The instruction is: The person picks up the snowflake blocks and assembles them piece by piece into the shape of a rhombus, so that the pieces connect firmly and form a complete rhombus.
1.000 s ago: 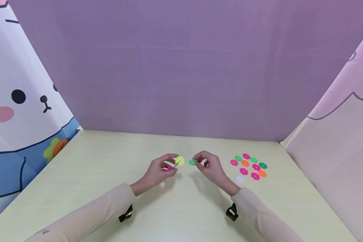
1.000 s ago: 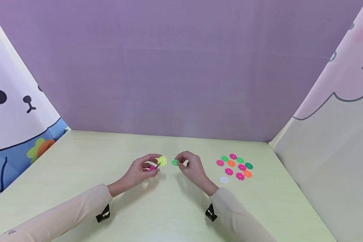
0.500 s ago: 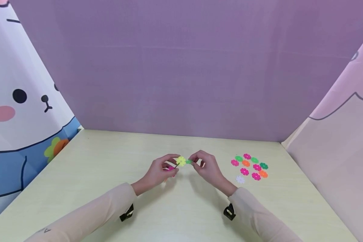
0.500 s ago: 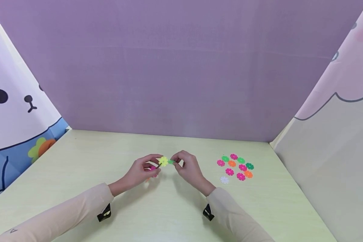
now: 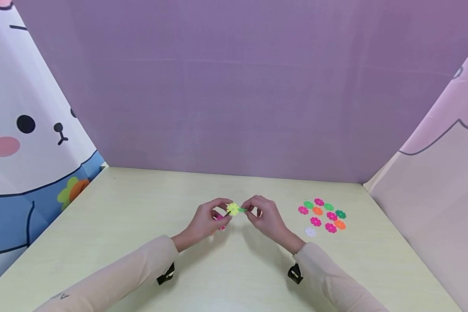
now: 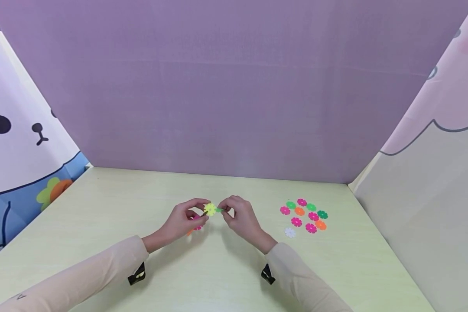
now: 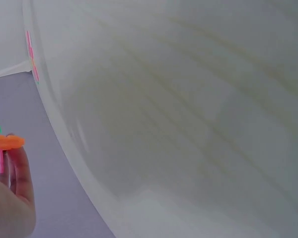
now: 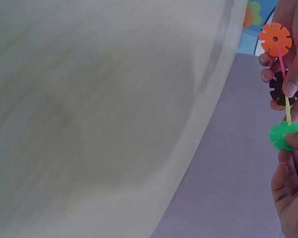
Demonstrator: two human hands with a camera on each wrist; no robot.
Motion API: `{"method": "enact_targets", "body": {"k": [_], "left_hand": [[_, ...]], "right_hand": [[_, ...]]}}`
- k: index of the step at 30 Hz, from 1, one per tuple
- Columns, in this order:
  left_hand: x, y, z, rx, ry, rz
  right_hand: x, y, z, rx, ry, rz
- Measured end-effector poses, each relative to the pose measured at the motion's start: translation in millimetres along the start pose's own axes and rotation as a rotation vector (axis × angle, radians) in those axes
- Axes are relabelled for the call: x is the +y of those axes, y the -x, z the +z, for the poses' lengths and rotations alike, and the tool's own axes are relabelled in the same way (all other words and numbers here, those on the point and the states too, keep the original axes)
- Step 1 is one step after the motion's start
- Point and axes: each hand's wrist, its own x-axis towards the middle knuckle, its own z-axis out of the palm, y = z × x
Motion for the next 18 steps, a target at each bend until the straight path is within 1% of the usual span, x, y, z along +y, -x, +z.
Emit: {"method": "enact_targets", "body": {"k": [4, 6, 11, 14, 16, 18], "left_hand": [[0.6, -0.7, 1.1, 0.008, -0.012, -0.008], [0.3, -1.0, 1.1, 0.007, -0.018, 0.0], [-0.7, -1.8, 0.7, -0.014, -0.003, 0.028], [-0.1, -1.6, 0.6, -0.026, -0.004, 0.028], [2.7, -0.7, 0.4, -0.029, -0.011, 0.024], [10.0, 1.9, -0.5, -0.035, -0.019, 0.026]], "right_hand": [[0, -0.7, 0, -0.004, 0.015, -0.008], [1, -0.9, 0, -0.009, 0.028, -0.016], [0, -1.3, -1, -0.012, 0.066, -0.052], [-1, -1.6, -1, -0.013, 0.08, -0.065], [-1, -1.7, -1, -0.015, 0.088, -0.071], [-2, -1.8, -1, -0.019, 0.097, -0.077]]}}
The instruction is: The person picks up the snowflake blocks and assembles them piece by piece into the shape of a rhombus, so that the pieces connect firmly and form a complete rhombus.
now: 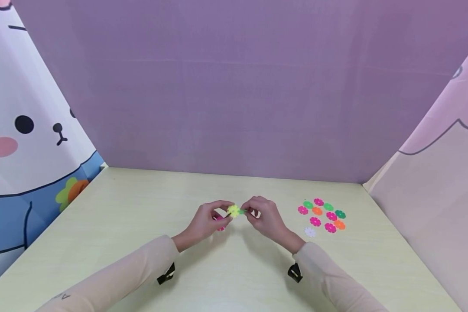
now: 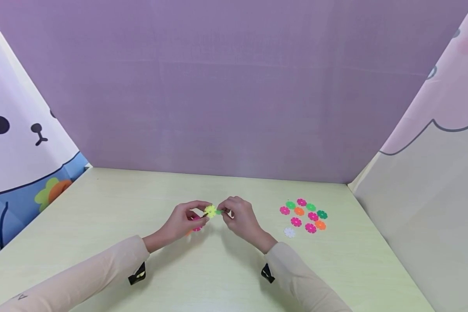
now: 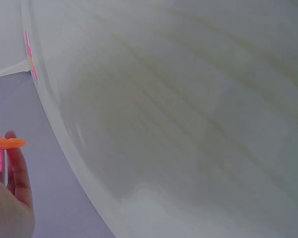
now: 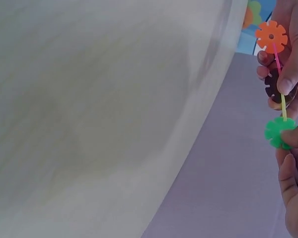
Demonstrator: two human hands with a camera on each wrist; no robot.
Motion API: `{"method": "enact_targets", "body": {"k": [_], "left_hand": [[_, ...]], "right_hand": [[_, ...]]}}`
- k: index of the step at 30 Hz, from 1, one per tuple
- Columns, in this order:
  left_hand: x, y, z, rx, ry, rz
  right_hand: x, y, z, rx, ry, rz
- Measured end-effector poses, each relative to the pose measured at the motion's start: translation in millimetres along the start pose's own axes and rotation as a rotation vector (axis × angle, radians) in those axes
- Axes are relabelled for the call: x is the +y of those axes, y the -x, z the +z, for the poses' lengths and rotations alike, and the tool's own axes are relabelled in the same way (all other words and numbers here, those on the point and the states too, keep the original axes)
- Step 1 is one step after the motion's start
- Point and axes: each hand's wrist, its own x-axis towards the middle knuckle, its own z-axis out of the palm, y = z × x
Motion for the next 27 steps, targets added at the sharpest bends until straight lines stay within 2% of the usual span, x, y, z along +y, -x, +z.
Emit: {"method": "enact_targets", "body": {"k": [5, 10, 13, 18, 27], "left_hand": [[21.2, 6.4, -3.2, -0.019, -0.027, 0.02], [25.0, 8.0, -5.2, -0.039, -0.046, 0.024], [16.4, 5.1, -4.9, -0.046, -0.052, 0.011], [-7.8, -2.3, -2.0, -0.042, -0.042, 0.004], [-10.8, -4.1, -1.6, -0.031, -0.033, 0.009]], "right_hand": [[-1, 0.1, 1, -0.014, 0.011, -0.02], [-1, 0.8, 2, -0.013, -0.003, -0.032], [0, 1.3, 4, -0.006, -0.006, -0.04], [1, 2.3, 6, 0.02, 0.018, -0.057], [1, 2.2, 8, 0.063, 0.039, -0.073]]}}
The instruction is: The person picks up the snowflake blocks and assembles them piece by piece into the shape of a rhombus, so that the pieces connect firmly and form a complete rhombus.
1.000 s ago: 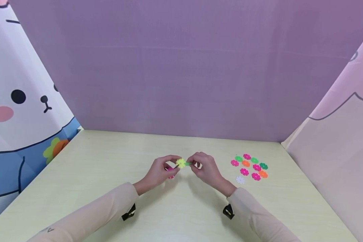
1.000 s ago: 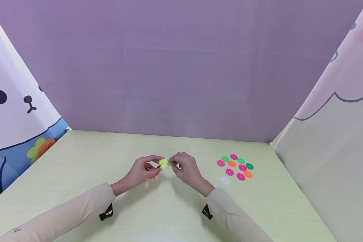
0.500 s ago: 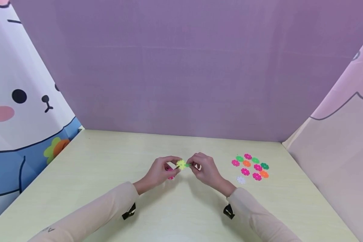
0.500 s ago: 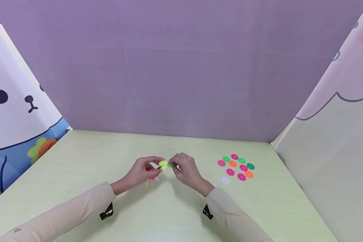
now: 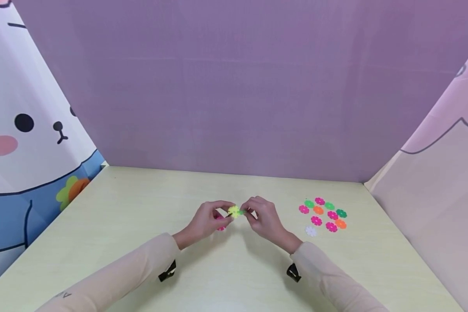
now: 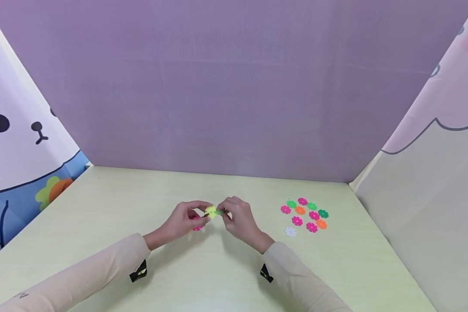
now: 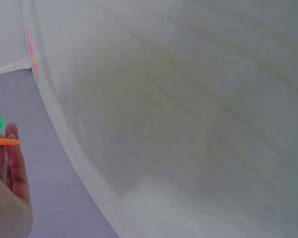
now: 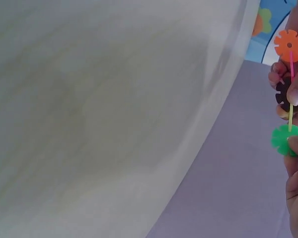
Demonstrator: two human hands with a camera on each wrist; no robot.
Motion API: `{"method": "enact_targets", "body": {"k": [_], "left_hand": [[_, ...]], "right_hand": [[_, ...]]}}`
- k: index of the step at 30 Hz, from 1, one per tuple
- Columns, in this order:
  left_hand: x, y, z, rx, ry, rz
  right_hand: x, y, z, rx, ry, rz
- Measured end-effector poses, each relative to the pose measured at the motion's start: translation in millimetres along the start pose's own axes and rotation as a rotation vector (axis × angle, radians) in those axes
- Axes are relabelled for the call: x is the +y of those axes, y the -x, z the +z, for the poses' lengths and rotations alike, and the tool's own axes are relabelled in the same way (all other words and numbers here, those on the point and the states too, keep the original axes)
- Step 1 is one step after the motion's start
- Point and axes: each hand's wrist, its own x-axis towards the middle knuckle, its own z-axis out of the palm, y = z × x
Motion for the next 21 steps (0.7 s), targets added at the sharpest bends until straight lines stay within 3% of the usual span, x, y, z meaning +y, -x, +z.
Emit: {"method": "enact_targets", "body": {"k": [5, 13, 21], "left_hand": [[-1.2, -2.0, -0.1, 0.007, -0.008, -0.006], [-5.8, -1.3, 1.9, 0.027, -0.036, -0.028], [-5.8, 0.0, 1.7, 0.059, -0.039, -0.07]], "right_hand": [[0, -1.0, 0, -0.009, 0.004, 0.028], [3, -0.7, 0, -0.114, -0.044, 0.128], [9, 1.2, -13, -0.164, -0.044, 0.211]]}}
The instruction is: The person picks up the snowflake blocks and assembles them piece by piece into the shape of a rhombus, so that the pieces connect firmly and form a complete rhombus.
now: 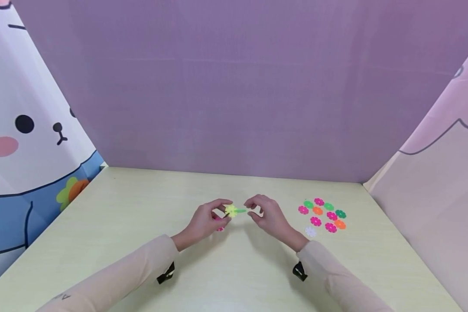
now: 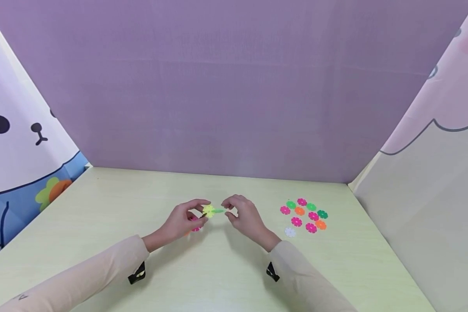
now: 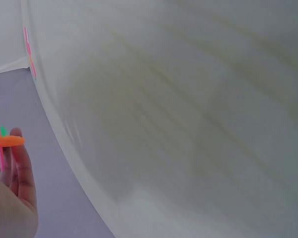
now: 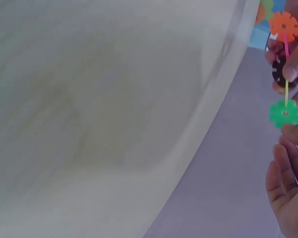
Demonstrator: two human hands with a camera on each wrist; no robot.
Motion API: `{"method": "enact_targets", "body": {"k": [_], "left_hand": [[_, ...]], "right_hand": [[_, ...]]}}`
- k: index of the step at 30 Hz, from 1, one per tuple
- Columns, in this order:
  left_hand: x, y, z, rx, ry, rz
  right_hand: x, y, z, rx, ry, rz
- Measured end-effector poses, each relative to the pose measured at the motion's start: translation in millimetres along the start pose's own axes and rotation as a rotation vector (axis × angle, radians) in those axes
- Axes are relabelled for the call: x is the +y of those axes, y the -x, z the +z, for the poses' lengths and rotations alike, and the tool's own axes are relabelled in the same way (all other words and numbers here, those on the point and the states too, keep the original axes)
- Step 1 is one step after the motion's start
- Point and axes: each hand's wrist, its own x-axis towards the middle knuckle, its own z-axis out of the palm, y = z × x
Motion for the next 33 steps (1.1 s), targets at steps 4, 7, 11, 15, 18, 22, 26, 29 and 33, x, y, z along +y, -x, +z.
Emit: {"method": "enact_targets", "body": {"k": [4, 7, 11, 15, 18, 22, 26, 29, 33], "left_hand": [[-0.1, 1.6, -1.8, 0.0, 0.006, -0.004], [-0.6, 2.1, -2.5, -0.005, 0.008, 0.001], [-0.9, 2.7, -3.1, 0.0, -0.021, -0.009], [0.6, 4.2, -4.0, 0.022, -0.069, -0.016], [1.6, 5.1, -4.8, 0.038, -0.076, -0.011], [2.5, 5.3, -5.4, 0.044, -0.066, -0.012], [3.4, 5.0, -5.8, 0.048, -0.066, -0.014], [3.0, 4.6, -6.2, 0.048, -0.055, -0.009], [2.3, 4.2, -7.4, 0.041, -0.037, 0.001]], "right_hand": [[7, 6.0, -10, -0.031, 0.021, 0.052], [15, 12.9, -17, -0.055, 0.04, 0.091], [27, 23.9, -28, -0.087, 0.066, 0.132], [39, 36.5, -41, -0.127, 0.1, 0.153], [48, 46.3, -51, -0.158, 0.13, 0.176], [59, 59.4, -65, -0.188, 0.163, 0.22], [68, 69.9, -77, -0.215, 0.184, 0.243], [72, 75.6, -85, -0.252, 0.183, 0.275], [76, 80.9, -92, -0.306, 0.186, 0.336]]}}
